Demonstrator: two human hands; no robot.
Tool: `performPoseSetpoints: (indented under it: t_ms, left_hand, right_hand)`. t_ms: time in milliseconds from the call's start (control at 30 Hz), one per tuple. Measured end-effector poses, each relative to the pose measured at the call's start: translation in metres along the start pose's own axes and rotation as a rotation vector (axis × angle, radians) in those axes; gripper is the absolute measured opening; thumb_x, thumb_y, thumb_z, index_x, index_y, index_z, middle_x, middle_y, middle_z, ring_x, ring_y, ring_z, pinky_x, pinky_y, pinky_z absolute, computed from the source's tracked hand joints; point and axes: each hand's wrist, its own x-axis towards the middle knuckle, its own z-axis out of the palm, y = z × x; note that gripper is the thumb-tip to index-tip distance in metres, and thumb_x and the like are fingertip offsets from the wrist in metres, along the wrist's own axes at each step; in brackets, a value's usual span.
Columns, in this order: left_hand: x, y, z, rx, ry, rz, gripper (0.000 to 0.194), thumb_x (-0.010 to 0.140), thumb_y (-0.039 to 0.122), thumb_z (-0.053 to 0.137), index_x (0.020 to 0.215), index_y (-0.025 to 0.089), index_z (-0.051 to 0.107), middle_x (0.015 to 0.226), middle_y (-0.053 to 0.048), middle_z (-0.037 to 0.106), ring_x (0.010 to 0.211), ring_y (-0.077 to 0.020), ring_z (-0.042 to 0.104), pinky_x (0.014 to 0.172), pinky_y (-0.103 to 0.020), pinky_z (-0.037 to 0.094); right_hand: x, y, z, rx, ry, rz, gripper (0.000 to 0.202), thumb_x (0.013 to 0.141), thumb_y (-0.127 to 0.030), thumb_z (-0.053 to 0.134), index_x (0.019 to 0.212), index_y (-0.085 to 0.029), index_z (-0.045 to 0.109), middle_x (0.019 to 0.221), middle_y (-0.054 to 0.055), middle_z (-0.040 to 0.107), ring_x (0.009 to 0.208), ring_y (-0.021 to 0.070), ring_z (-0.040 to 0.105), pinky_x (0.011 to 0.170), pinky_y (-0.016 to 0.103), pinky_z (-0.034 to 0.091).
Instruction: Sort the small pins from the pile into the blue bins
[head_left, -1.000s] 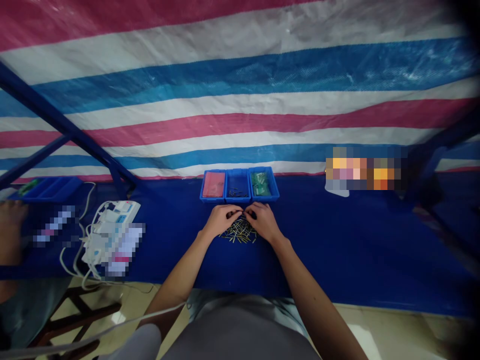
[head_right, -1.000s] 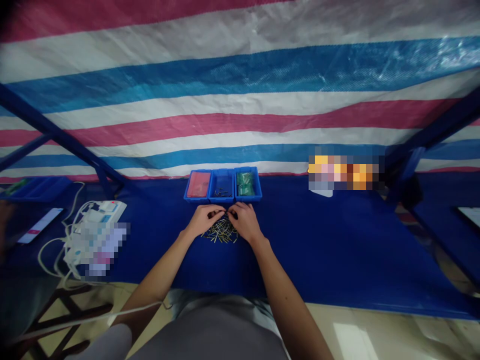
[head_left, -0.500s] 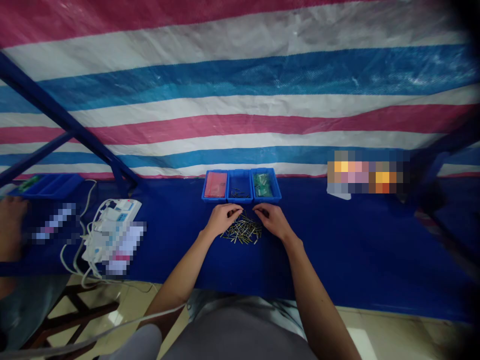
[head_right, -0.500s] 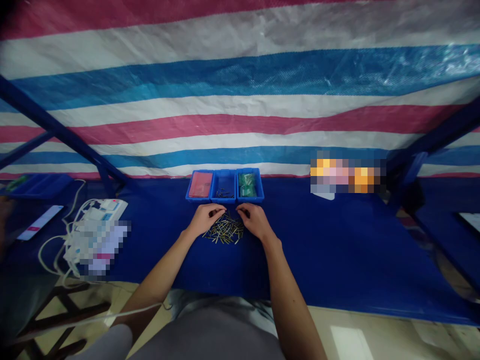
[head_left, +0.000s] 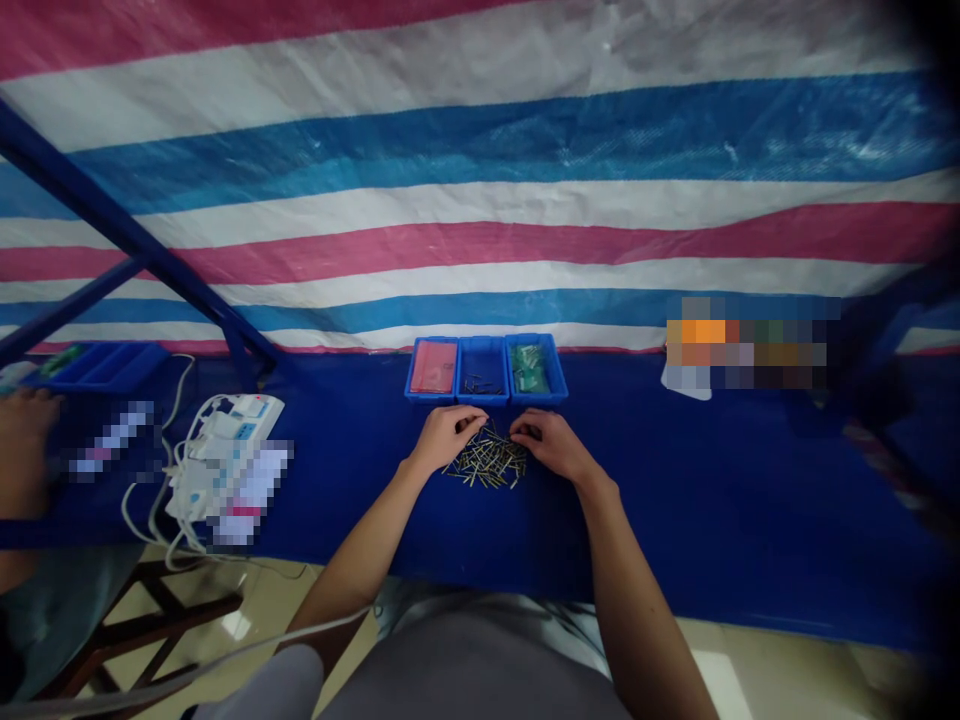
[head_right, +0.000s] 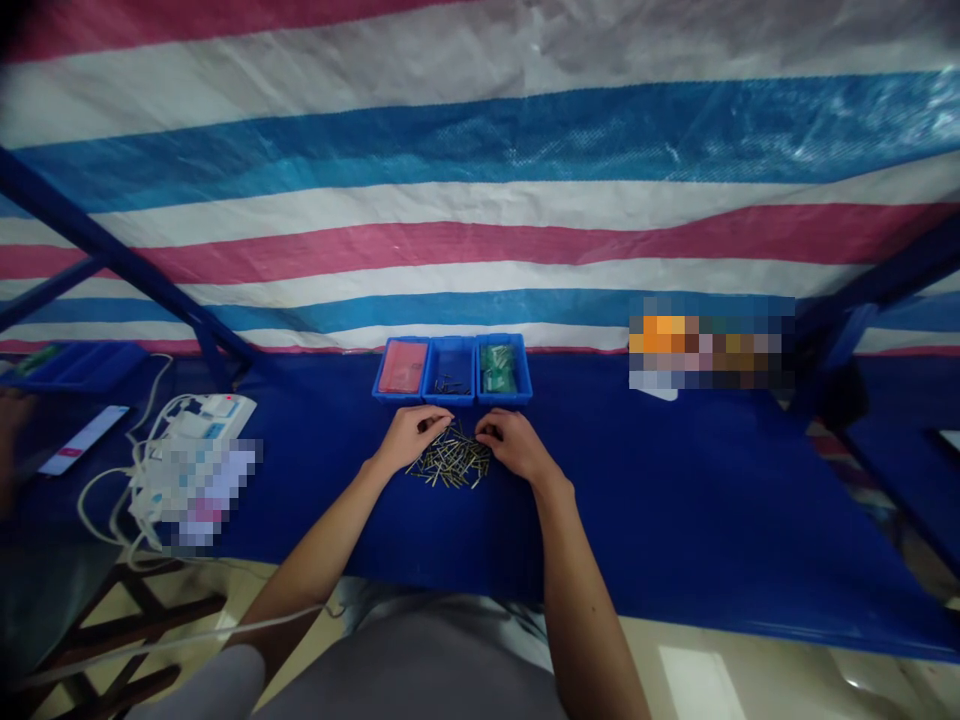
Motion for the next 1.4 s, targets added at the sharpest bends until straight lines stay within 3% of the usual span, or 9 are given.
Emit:
performPoseSetpoints:
  t_ms: [367,600,967,1200,1400]
  left_hand:
    - [0.001,0.002,0.0,0.0,0.012,-0.006,0.026,0.094,0.037,0.06,0.098,0.018,0.077,0.073,-0.003,0.072,0.061,-0.0133,0.06,0.061,-0.023,0.045]
    - [0.001,0.001,0.001,0.023,0.008,-0.004,0.026,0.094,0.037,0.059,0.098,0.018,0.077,0.072,-0.003,0.072,0.061,-0.0127,0.059,0.062,-0.022,0.044]
    - [0.0,0.001,0.002,0.008,0.01,-0.019,0.028,0.094,0.038,0.059,0.098,0.017,0.077,0.072,-0.003,0.071,0.06,-0.0128,0.058,0.061,-0.022,0.044]
    - [0.0,0.0,0.002,0.002,0.012,-0.012,0.028,0.095,0.038,0.059,0.099,0.016,0.076,0.072,-0.003,0.072,0.06,-0.0121,0.059,0.061,-0.022,0.044]
    - [0.0,0.001,0.001,-0.018,0.027,0.004,0.029,0.095,0.039,0.058,0.099,0.017,0.076,0.071,-0.003,0.072,0.059,-0.0117,0.057,0.06,-0.021,0.044]
  right_hand:
    - [0.003,0.0,0.007,-0.097,0.025,-0.046,0.01,0.086,-0.014,0.063,0.08,-0.02,0.067,0.082,0.001,0.064,0.073,0.0138,0.059,0.071,0.027,0.038]
    - [0.002,0.001,0.009,-0.137,0.008,-0.04,0.01,0.086,-0.02,0.07,0.093,-0.025,0.074,0.081,-0.001,0.063,0.078,0.0147,0.06,0.077,0.029,0.037]
    - [0.002,-0.002,0.014,-0.207,0.056,-0.029,0.009,0.09,-0.015,0.063,0.084,-0.021,0.067,0.092,0.0,0.065,0.081,0.0143,0.06,0.08,0.031,0.033]
    - [0.002,0.001,0.012,-0.084,0.107,-0.031,0.01,0.092,-0.017,0.055,0.088,-0.02,0.063,0.097,0.004,0.062,0.086,0.0168,0.06,0.08,0.029,0.041]
    - [0.001,-0.002,0.006,0.06,0.161,-0.031,0.01,0.093,-0.021,0.054,0.088,-0.021,0.063,0.087,0.002,0.067,0.078,0.0172,0.061,0.074,0.028,0.044]
